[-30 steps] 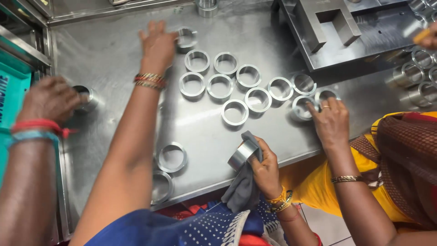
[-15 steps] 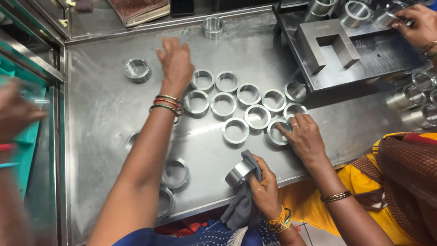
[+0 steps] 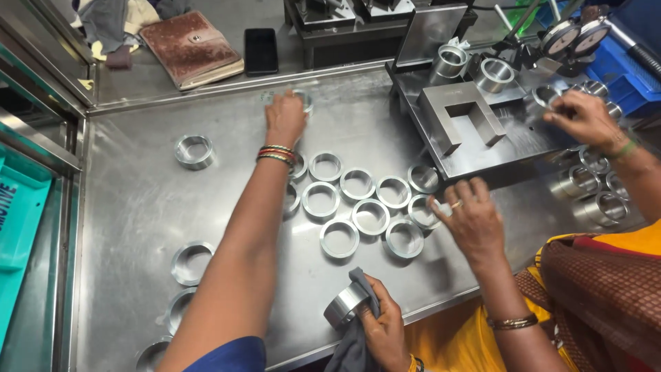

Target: The person is wiping metal rings with a cloth and organizing them on a metal table in an industrial environment.

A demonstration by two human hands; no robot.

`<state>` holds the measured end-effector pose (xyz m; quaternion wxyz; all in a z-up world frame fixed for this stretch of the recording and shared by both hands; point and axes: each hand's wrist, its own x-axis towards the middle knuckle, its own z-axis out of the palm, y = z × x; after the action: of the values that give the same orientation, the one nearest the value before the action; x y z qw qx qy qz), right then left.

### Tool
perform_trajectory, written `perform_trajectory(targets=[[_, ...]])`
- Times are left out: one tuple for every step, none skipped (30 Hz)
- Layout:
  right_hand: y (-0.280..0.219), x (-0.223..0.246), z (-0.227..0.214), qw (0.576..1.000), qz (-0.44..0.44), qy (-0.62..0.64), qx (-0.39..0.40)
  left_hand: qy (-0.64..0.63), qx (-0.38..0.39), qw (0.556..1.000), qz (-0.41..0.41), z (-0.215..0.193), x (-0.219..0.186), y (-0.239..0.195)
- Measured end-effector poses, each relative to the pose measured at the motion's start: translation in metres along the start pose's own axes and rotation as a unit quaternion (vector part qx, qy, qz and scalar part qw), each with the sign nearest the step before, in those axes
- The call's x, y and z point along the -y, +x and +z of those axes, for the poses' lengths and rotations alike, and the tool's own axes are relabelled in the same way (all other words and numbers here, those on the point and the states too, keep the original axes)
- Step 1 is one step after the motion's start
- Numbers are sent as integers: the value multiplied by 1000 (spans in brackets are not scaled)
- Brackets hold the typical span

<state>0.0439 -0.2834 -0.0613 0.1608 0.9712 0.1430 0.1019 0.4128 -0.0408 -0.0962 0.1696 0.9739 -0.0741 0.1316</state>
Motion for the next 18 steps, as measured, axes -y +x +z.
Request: perform_trajectory(targets=[[-47,47,-16,970,79,231,8,18,-13,1000,-2,-7,6,-9],[-46,50,-19,881,154,448,17,18,-10,1000,-4,-19,11,-18],[-47,58,-23,737,223,638,26,33,-26,999,-34,-31,17,-29],[-49,70,-27,547,279,788,33,48,-43,996,-64,-43,23,-39],[-47,70,-28,544,285,788,35,48,-36,996,-61,-44,39,-48],[-46,70,-28,568,256,782,17,72,-75,992,-68,-45,56,-57],[-47,68,-28,592,228,773,-1,93,-113,987,-72,-43,69,-65],[-48,70,-27,590,238,772,0,90,-105,988,-67,-44,86,-77],[-49,70,-26,597,233,768,3,116,-125,983,-71,-45,101,-85],[-50,70,-25,603,228,764,6,141,-145,977,-74,-45,116,-94],[-49,68,-27,603,235,762,4,136,-141,978,-69,-46,124,-100],[-49,68,-30,611,216,762,-8,134,-147,978,-60,-48,132,-107],[-48,67,-33,618,193,762,-20,132,-156,977,-54,-50,143,-114],[-48,67,-35,618,198,760,-21,129,-153,978,-51,-54,146,-118],[-47,67,-37,615,204,762,-17,124,-140,981,-54,-60,150,-122],[-46,67,-40,611,210,763,-12,118,-127,983,-57,-66,154,-126],[-47,68,-36,612,209,763,-13,117,-128,983,-57,-64,158,-127],[-48,70,-33,609,206,766,-23,116,-147,980,-60,-62,163,-128]])
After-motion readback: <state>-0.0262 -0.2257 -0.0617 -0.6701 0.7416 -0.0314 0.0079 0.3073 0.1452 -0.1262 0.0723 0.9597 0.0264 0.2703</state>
